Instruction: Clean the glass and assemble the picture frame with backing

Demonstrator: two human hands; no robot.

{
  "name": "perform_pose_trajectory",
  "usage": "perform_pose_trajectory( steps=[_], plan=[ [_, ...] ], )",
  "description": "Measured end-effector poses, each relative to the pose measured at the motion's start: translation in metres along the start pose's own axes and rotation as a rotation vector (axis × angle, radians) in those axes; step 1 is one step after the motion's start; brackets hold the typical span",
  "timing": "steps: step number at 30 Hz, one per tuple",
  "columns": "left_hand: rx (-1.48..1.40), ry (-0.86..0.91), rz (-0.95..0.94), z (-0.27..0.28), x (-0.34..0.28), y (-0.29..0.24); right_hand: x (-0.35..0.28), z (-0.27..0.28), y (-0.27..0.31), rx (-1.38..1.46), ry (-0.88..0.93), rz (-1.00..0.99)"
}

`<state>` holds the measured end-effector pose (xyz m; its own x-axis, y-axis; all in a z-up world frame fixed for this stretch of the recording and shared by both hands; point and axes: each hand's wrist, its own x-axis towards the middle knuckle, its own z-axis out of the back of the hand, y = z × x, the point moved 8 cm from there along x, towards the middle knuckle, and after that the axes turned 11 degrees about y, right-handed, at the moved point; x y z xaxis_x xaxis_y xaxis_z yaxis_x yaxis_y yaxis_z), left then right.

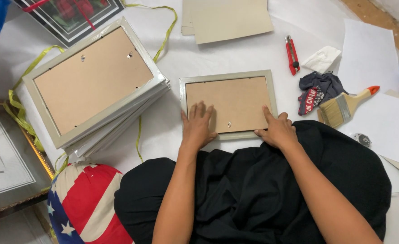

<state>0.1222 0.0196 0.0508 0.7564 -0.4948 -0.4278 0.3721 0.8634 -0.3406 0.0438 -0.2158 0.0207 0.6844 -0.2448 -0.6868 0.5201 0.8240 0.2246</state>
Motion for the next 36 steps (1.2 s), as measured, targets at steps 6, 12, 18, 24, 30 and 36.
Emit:
perform_pose_trajectory(
  steps=[6, 12, 18, 24, 30, 36],
  plan=[
    [-0.093, -0.141, 0.199, -0.024, -0.006, 0.060, 0.001, -0.001, 0.000, 0.014, -0.010, 0.004],
    [-0.150, -0.150, 0.248, -0.029, -0.009, 0.067, -0.009, 0.004, 0.003, 0.070, -0.005, 0.026],
    [-0.251, -0.126, 0.296, -0.028, -0.011, 0.075, 0.024, -0.010, -0.019, 0.076, -0.014, 0.041],
    [-0.295, -0.157, 0.350, -0.028, -0.013, 0.079, 0.010, 0.001, -0.015, 0.144, -0.057, 0.076],
    [-0.361, -0.144, 0.365, -0.029, -0.012, 0.081, 0.024, -0.004, -0.028, 0.189, -0.079, 0.097],
    [-0.485, -0.149, 0.380, -0.030, -0.015, 0.083, 0.039, -0.011, -0.046, 0.248, -0.115, 0.087]
  ],
)
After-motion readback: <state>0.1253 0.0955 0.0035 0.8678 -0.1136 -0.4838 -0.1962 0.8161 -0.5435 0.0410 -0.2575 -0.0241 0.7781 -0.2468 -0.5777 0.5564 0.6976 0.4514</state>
